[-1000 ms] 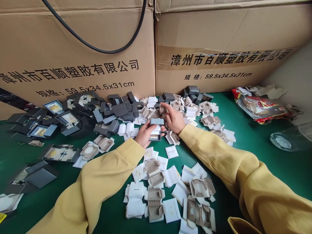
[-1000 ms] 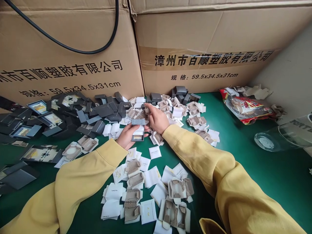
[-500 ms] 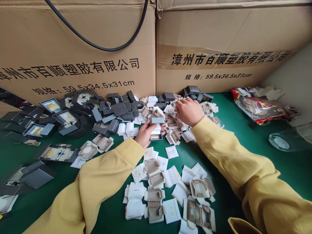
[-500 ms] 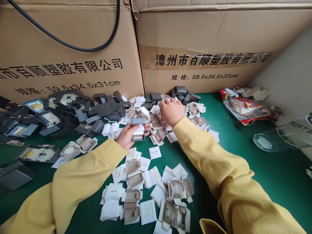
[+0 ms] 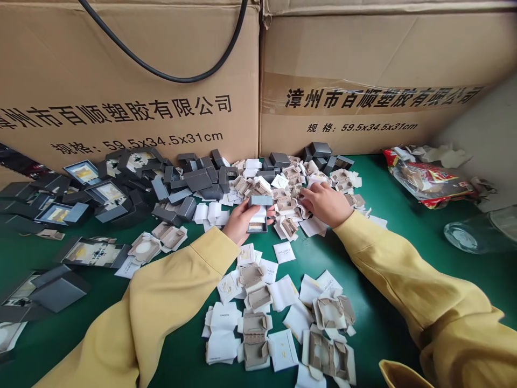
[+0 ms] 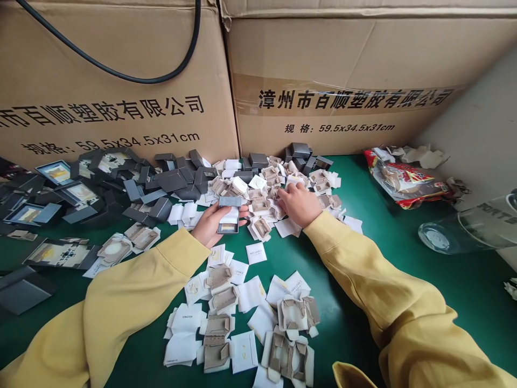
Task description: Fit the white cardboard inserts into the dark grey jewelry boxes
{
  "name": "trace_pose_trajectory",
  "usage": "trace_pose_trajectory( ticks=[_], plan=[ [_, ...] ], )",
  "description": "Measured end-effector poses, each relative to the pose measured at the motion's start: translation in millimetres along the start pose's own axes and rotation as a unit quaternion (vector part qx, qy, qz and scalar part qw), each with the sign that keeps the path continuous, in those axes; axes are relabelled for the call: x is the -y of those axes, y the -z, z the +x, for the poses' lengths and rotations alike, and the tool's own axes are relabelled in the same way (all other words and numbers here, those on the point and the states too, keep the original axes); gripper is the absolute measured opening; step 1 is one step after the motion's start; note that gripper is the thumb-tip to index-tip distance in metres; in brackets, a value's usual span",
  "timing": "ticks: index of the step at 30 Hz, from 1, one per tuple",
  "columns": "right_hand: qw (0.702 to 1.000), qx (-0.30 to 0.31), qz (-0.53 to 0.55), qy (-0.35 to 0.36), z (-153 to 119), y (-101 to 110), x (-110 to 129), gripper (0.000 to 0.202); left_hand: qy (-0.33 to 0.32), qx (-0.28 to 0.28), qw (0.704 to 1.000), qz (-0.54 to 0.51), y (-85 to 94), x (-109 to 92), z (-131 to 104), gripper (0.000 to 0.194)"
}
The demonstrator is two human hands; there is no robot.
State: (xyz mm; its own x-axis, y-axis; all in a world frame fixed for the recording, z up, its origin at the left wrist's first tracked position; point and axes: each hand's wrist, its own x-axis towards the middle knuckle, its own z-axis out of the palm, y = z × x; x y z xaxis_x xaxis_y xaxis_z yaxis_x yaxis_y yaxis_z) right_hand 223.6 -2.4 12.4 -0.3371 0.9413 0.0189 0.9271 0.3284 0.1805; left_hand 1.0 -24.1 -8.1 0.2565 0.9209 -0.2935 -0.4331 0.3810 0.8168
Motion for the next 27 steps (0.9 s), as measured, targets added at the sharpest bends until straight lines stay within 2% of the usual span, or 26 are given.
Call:
trace_pose_trajectory(
  ticks=[4,8,11,14,17,20,22,24,26,27],
  plan=[
    [0.997,-0.075,-0.008,-0.002,-5,-17,-1,0.029,0.0,-0.004,1.0,-0.001,-1.1,-1,0,0.024],
    [0.993,-0.114,0.023,-0.009,-2,-28,-4,0.034,-0.002,-0.011,1.0,-0.001,-2.8,-2,-2,0.021],
    [0.984,-0.147,0.099,-0.011,0,-31,-8,0.043,0.001,-0.008,1.0,-0.001,-2.9,-2,-2,0.021],
    [0.946,-0.215,0.236,-0.06,1,-32,-11,0.041,0.004,-0.002,1.0,0.002,-2.5,-2,-2,0.022],
    [0.879,-0.248,0.379,-0.152,5,-32,-13,0.04,0.003,-0.002,1.0,0.006,-2.9,-3,-2,0.021],
    [0.79,-0.225,0.528,-0.218,10,-31,-12,0.045,0.001,-0.004,1.0,0.007,-3.8,-3,-3,0.02],
    [0.703,-0.181,0.638,-0.256,13,-27,-11,0.047,0.001,0.0,1.0,0.011,-4.0,-3,-3,0.02],
    [0.6,-0.112,0.739,-0.284,16,-20,-11,0.044,0.0,0.008,1.0,0.017,-3.6,-3,-4,0.02],
    [0.501,-0.053,0.812,-0.294,16,-12,-11,0.039,-0.001,0.016,1.0,0.022,-2.9,-3,-4,0.019],
    [0.462,-0.034,0.837,-0.292,16,-8,-11,0.037,-0.001,0.018,1.0,0.024,-2.6,-3,-4,0.019]
  ],
)
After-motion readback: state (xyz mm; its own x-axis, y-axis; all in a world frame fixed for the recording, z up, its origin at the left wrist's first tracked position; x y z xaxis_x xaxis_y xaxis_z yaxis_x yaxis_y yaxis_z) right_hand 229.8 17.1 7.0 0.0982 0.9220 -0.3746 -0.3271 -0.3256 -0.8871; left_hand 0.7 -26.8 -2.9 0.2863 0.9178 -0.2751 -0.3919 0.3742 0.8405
